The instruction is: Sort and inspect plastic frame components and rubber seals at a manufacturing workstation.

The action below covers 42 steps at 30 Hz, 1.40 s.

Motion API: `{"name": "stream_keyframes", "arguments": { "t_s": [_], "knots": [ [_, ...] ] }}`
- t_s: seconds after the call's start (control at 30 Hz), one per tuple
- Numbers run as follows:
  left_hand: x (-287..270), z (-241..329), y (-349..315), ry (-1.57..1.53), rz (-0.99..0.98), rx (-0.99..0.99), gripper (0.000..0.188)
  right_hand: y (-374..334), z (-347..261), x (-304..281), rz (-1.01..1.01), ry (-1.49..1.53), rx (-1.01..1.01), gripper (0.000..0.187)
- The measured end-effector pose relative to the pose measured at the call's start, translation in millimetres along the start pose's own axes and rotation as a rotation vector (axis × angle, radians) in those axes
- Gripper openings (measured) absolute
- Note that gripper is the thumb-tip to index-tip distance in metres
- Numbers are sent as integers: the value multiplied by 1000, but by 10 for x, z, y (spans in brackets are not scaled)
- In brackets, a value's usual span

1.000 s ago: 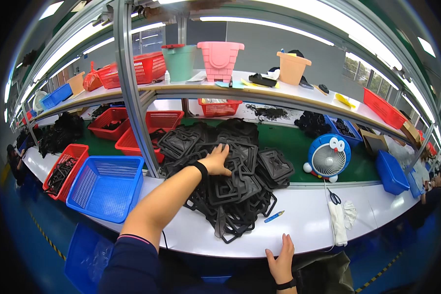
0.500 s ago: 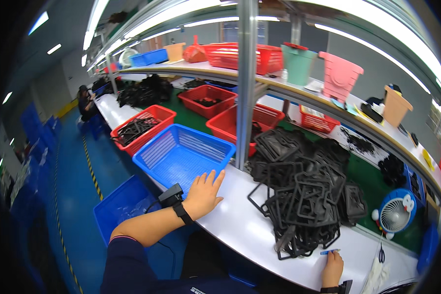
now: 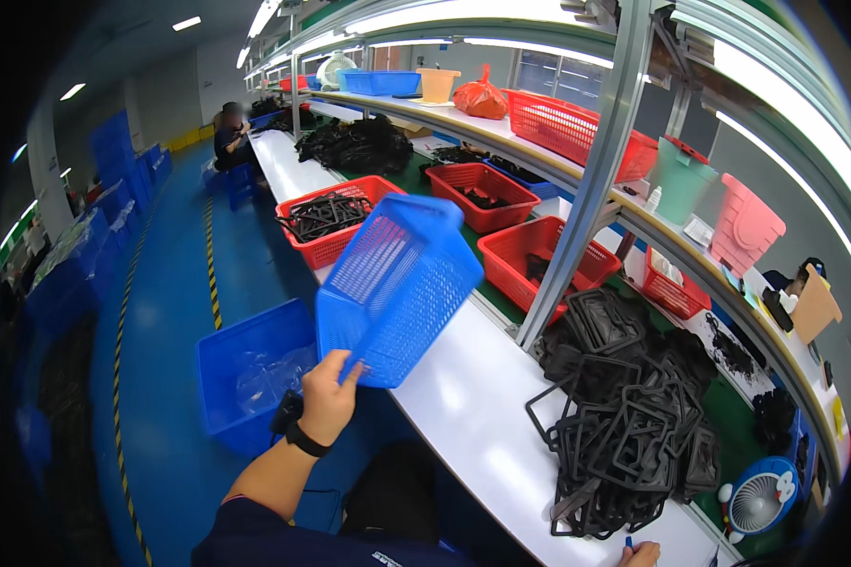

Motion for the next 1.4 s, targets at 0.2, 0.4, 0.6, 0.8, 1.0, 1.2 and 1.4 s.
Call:
{"name": "stream_keyframes", "arguments": {
  "t_s": [0.2, 0.4, 0.6, 0.8, 1.0, 1.2, 1.4],
  "knots": [
    [-757, -244, -278, -1225, 410, -363, 31, 26, 15, -83, 92, 223, 95, 13],
    [-804, -957, -1296, -1269, 575, -930, 27, -43, 99, -194, 219, 381, 291, 20],
    [-920, -1014, -1275, -1363, 584, -943, 26, -78, 42, -327, 333, 357, 297, 21],
    [-1050, 90, -367, -1021, 278, -347, 33, -355, 604, -301, 603, 562, 416, 28],
    [-232, 819, -52, 79, -3, 165, 28, -646, 1139, 54, 578, 1078, 549, 42],
    [943, 527, -201, 546, -376, 359, 46, -639, 235, -708, 602, 1190, 495, 47],
    [1714, 57, -351, 684, -596, 437, 53, -601, -397, -714, 443, 1165, 279, 32]
  ]
}}
Point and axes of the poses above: each hand's wrist, its own y-axis towards the middle knuckle, its own x-axis out of the palm, z = x × y, the point moved 9 cm from there along y, towards the middle knuckle, and after that the axes turned 2 degrees about -y, right-handed, at the moved point
